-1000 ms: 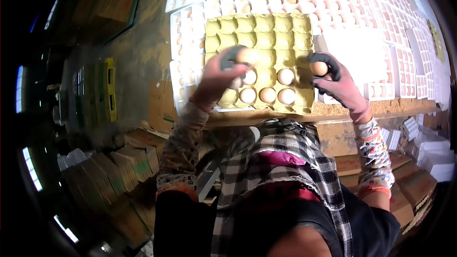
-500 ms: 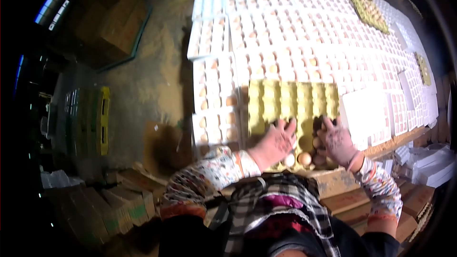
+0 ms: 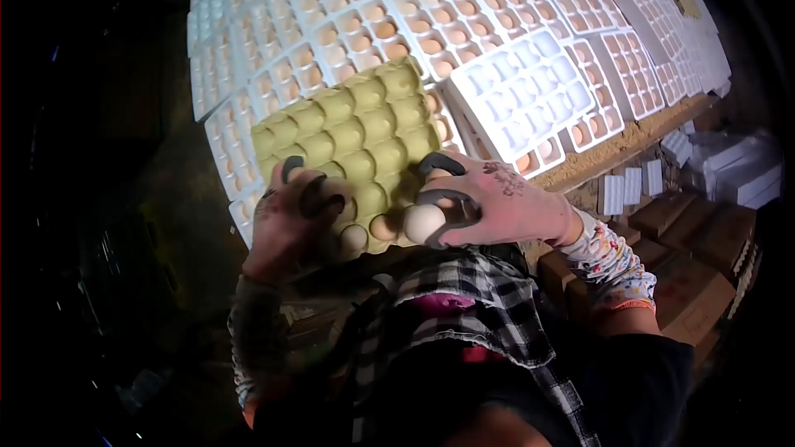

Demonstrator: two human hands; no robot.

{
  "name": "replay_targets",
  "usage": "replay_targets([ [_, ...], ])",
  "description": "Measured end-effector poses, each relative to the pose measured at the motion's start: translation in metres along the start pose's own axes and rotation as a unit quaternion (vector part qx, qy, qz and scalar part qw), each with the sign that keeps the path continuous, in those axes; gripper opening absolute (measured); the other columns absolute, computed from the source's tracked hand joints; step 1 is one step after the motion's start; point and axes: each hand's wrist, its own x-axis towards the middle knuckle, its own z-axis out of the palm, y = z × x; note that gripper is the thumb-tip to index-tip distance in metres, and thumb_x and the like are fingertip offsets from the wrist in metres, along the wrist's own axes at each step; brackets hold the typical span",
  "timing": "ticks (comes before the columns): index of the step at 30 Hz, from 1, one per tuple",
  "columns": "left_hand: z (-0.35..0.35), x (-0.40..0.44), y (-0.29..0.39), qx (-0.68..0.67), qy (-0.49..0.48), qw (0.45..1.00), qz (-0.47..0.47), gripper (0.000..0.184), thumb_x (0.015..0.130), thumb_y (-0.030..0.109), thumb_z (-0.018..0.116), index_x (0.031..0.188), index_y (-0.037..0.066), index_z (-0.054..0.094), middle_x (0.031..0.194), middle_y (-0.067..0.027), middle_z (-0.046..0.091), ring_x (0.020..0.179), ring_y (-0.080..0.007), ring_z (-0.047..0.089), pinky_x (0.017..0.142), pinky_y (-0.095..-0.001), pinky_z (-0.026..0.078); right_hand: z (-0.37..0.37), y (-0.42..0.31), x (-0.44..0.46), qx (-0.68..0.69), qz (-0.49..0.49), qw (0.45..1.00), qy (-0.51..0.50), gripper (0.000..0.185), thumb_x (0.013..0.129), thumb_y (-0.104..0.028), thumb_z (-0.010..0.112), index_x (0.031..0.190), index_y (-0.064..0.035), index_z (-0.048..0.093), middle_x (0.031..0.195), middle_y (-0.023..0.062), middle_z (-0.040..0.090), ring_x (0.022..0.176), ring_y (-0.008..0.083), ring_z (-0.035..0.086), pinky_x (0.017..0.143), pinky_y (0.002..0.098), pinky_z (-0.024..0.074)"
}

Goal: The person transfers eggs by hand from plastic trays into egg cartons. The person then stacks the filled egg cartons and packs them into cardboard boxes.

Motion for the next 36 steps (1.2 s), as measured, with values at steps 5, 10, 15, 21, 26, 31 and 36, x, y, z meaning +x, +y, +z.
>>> replay_targets([
  [5, 0.061, 0.042, 0.12, -0.055, 0.05, 0.977, 0.197, 0.043, 0.068, 0.023, 0.079, 0.104, 0.008, 0.061, 0.117, -0.0157, 0.054, 0.097, -0.0298, 0.057, 0.08, -0.0399, 0.052, -0.073, 0.097, -0.109, 0.53, 0.272, 0.8, 0.076, 0.056, 0.093, -0.033, 0.062, 0.133, 0.0025, 0.048, 0.095, 0.01, 0.068, 0.076, 0.0126, 0.068, 0.053, 0.0193, 0.0542],
  [10, 0.177, 0.127, 0.159, 0.304, -0.041, 0.923, 0.232, 0.042, 0.072, 0.031, 0.077, 0.107, 0.013, 0.061, 0.142, -0.0182, 0.037, 0.102, -0.0334, 0.054, 0.084, -0.0408, 0.051, -0.128, 0.154, -0.103, -0.224, 0.08, 0.969, 0.066, 0.05, 0.072, -0.025, 0.075, 0.118, -0.0097, 0.061, 0.133, 0.0186, 0.046, 0.109, 0.0323, 0.059, 0.093, 0.0386, 0.0486],
  [15, 0.152, 0.168, 0.147, 0.037, -0.125, 0.983, 0.126, 0.028, 0.08, 0.019, 0.068, 0.106, 0.007, 0.065, 0.118, -0.0217, 0.059, 0.096, -0.0327, 0.063, 0.09, -0.0422, 0.05, -0.132, 0.178, -0.048, -0.346, -0.108, 0.929, -0.076, 0.064, 0.068, -0.021, 0.073, 0.129, -0.0147, 0.053, 0.141, 0.0177, 0.042, 0.107, 0.0318, 0.053, 0.088, 0.0348, 0.0491],
  [21, 0.178, 0.24, 0.119, 0.141, 0.17, 0.968, 0.123, 0.042, 0.087, 0.02, 0.058, 0.126, 0.003, 0.052, 0.123, -0.0253, 0.052, 0.111, -0.0408, 0.052, 0.096, -0.0446, 0.044, -0.147, 0.18, 0.027, -0.159, 0.079, 0.976, -0.129, 0.049, 0.083, -0.021, 0.057, 0.128, -0.0041, 0.052, 0.121, 0.0268, 0.054, 0.097, 0.038, 0.062, 0.087, 0.0402, 0.0491],
  [26, 0.148, 0.168, 0.13, 0.026, 0.236, 0.963, 0.126, 0.048, 0.083, 0.019, 0.065, 0.126, 0.001, 0.052, 0.123, -0.0225, 0.052, 0.112, -0.038, 0.051, 0.097, -0.0449, 0.041, -0.109, 0.217, 0.059, -0.225, -0.106, 0.951, 0.186, 0.046, 0.087, -0.022, 0.057, 0.128, -0.0029, 0.051, 0.125, 0.0189, 0.053, 0.116, 0.0388, 0.049, 0.101, 0.0451, 0.0388],
  [31, 0.128, -0.011, 0.097, 0.066, 0.15, 0.967, 0.194, 0.058, 0.074, 0.025, 0.076, 0.124, 0.004, 0.055, 0.126, -0.017, 0.051, 0.116, -0.037, 0.049, 0.098, -0.0483, 0.039, -0.081, 0.205, 0.06, -0.227, -0.035, 0.943, 0.242, 0.05, 0.089, -0.023, 0.058, 0.134, -0.0038, 0.048, 0.126, 0.018, 0.053, 0.118, 0.0331, 0.049, 0.105, 0.0414, 0.0371],
  [36, 0.105, -0.1, 0.006, 0.133, 0.219, 0.965, -0.05, 0.063, 0.069, 0.022, 0.08, 0.126, 0.01, 0.055, 0.13, -0.0139, 0.051, 0.12, -0.0371, 0.048, 0.102, -0.0468, 0.04, -0.003, 0.065, 0.017, 0.177, 0.047, 0.983, 0.002, 0.047, 0.086, -0.011, 0.063, 0.131, -0.0023, 0.051, 0.108, 0.0098, 0.063, 0.094, 0.0222, 0.064, 0.083, 0.0332, 0.052],
])
